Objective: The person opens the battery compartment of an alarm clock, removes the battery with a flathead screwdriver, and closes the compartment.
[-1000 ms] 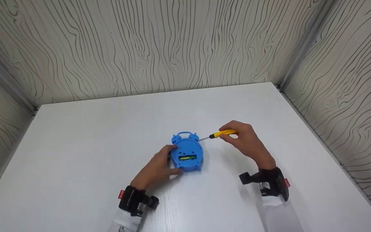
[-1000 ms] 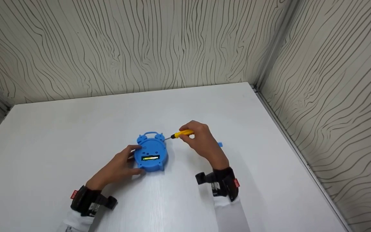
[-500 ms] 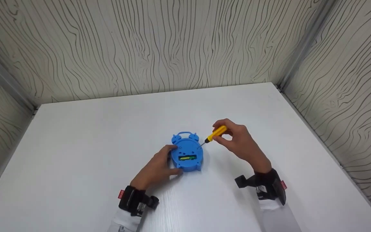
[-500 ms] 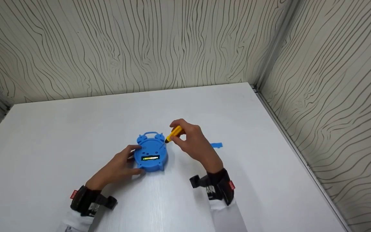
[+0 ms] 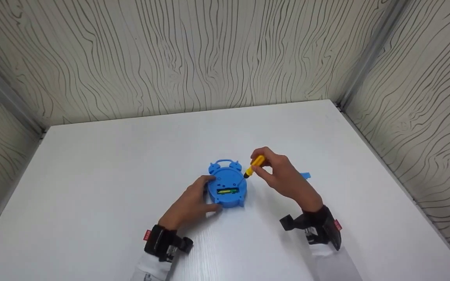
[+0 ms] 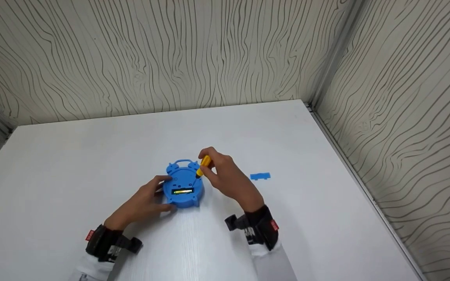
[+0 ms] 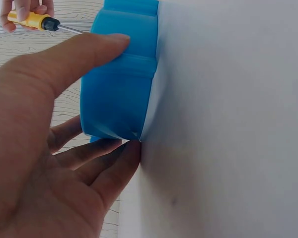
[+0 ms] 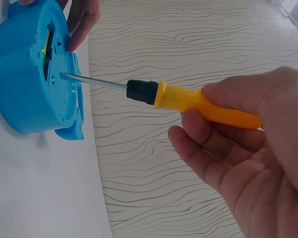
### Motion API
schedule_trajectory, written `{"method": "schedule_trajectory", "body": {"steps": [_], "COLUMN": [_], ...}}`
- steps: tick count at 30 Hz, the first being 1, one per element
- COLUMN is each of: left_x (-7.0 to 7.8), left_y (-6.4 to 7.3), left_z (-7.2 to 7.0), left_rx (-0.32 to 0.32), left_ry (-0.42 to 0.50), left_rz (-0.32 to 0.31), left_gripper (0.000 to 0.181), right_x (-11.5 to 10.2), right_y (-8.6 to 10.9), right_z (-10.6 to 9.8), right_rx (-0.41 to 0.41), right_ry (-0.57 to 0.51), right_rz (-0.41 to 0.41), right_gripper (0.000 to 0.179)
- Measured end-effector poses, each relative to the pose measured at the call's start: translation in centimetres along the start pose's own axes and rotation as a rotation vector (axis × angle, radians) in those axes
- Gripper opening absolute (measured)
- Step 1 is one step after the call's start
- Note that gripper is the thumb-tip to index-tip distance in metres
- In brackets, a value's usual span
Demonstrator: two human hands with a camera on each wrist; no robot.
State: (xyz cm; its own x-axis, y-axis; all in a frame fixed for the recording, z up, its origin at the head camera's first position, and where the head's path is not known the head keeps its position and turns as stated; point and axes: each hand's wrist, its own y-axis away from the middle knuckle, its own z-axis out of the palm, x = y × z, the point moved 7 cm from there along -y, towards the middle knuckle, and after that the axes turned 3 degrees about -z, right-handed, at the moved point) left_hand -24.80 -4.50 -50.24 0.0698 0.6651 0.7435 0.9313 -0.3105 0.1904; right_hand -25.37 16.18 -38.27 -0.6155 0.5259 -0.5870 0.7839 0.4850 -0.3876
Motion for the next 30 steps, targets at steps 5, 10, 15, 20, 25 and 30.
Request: {"method": "schedule_trajectory", "body": {"steps": [5, 10, 15, 20, 25, 30], "left_x": [0.1, 0.1, 0.1, 0.1, 0.2, 0.1], "left_y": [0.0, 0.1, 0.1, 0.1, 0.0, 0.0], "left_z": [0.1, 0.1, 0.1, 0.0, 0.0, 0.0], "left_rx": [-0.005, -0.007, -0.003, -0.005, -0.009, -0.011], "left_ry": [0.005, 0.002, 0.000, -0.003, 0.007, 0.013], "left_rz": [-0.009, -0.016, -0.018, -0.024, -0.016, -0.007], "left_gripper": [0.085, 0.086, 0.087, 0.087, 0.087, 0.086], "right_x": [-0.2, -0.4, -0.9, -1.8, -2.6, -2.9], "right_y": [-0.1, -0.1, -0.1, -0.3, -0.4, -0.5], "right_z": [0.7, 1.3, 1.8, 2.2, 2.7, 3.0], "right_rx": [-0.038, -0.069, -0.084, -0.084, -0.090, -0.070], "right_ry": [0.014, 0.028, 0.059, 0.095, 0.098, 0.087], "right_rz": [-0.010, 0.005, 0.006, -0.034, -0.048, -0.069], "right_gripper": [0.023, 0.024, 0.030, 0.043, 0.047, 0.041]}}
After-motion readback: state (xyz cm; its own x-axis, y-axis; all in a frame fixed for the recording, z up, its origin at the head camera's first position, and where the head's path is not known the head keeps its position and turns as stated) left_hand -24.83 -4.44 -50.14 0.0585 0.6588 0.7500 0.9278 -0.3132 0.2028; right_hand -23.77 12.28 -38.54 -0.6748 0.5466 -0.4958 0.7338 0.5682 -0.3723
